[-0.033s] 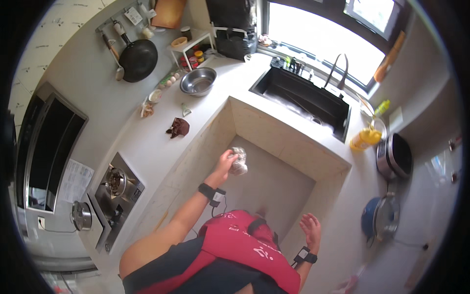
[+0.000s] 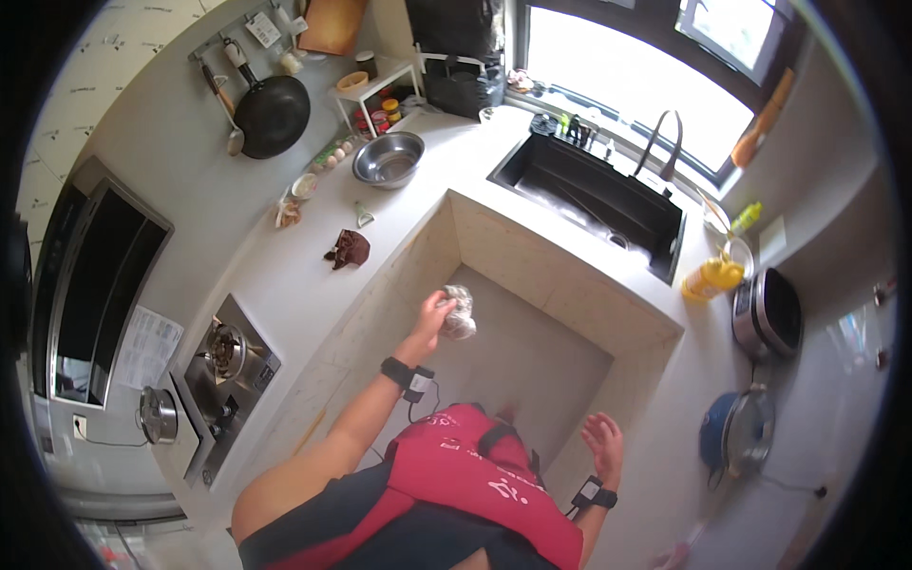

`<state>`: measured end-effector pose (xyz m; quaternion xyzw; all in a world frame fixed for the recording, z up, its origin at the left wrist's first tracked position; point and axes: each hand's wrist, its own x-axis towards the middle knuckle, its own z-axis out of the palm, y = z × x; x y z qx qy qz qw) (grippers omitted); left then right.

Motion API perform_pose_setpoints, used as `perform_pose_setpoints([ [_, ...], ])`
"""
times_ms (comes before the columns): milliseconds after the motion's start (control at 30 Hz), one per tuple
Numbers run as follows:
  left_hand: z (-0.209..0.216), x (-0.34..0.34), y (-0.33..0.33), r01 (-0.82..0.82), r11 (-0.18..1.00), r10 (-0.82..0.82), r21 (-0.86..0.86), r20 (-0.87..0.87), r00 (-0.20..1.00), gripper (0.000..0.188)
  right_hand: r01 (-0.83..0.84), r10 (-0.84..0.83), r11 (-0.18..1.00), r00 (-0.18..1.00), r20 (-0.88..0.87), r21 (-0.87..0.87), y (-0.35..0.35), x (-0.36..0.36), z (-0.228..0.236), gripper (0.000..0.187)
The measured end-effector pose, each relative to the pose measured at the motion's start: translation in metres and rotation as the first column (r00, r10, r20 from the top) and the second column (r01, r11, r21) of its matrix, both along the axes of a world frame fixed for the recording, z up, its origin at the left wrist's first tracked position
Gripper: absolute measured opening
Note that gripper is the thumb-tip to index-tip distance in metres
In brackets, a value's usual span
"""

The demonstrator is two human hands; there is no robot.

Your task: The person is cleaning the kitchen walls and cabinet doors with a cloth.

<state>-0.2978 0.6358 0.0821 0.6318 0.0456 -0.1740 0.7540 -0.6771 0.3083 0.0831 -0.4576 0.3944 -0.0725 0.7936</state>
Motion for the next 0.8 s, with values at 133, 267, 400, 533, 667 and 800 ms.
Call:
perform_pose_setpoints([
  [133, 0.013, 0.039, 0.032, -0.173, 0.980, 0.170, -0.095, -0.046, 0.984, 0.016, -0.194, 0.194, 0.981, 0.981, -0.027, -0.014, -0.035, 0.097, 0.010, 0.033],
  [267, 0.022, 0.097, 0.034, -0.194, 0.979, 0.193, -0.057, -0.032, 0.981, 0.016, -0.353, 0.353, 0.935, 0.936, 0.010, -0.021, -0.049, 0.193, 0.014, 0.032],
  [400, 0.026, 0.182, 0.007, -0.097, 0.992, 0.101, -0.079, 0.047, 0.994, 0.029, -0.407, 0.408, 0.911, 0.913, 0.004, -0.058, -0.043, 0.277, 0.016, 0.033],
  [533, 0.045, 0.291, -0.044, -0.035, 0.981, 0.066, -0.191, 0.153, 0.986, 0.031, -0.439, 0.439, 0.897, 0.898, -0.004, -0.048, -0.037, 0.345, 0.011, 0.037],
  [667, 0.080, 0.358, -0.042, -0.102, 0.994, 0.102, -0.028, 0.499, 0.860, 0.041, -0.526, 0.523, 0.850, 0.850, -0.059, -0.027, -0.024, 0.409, 0.015, 0.040],
  [800, 0.030, 0.357, 0.029, -0.605, 0.681, 0.090, 0.412, 0.773, 0.628, 0.051, -0.557, 0.555, 0.830, 0.829, -0.073, -0.012, -0.011, 0.457, 0.009, 0.042],
])
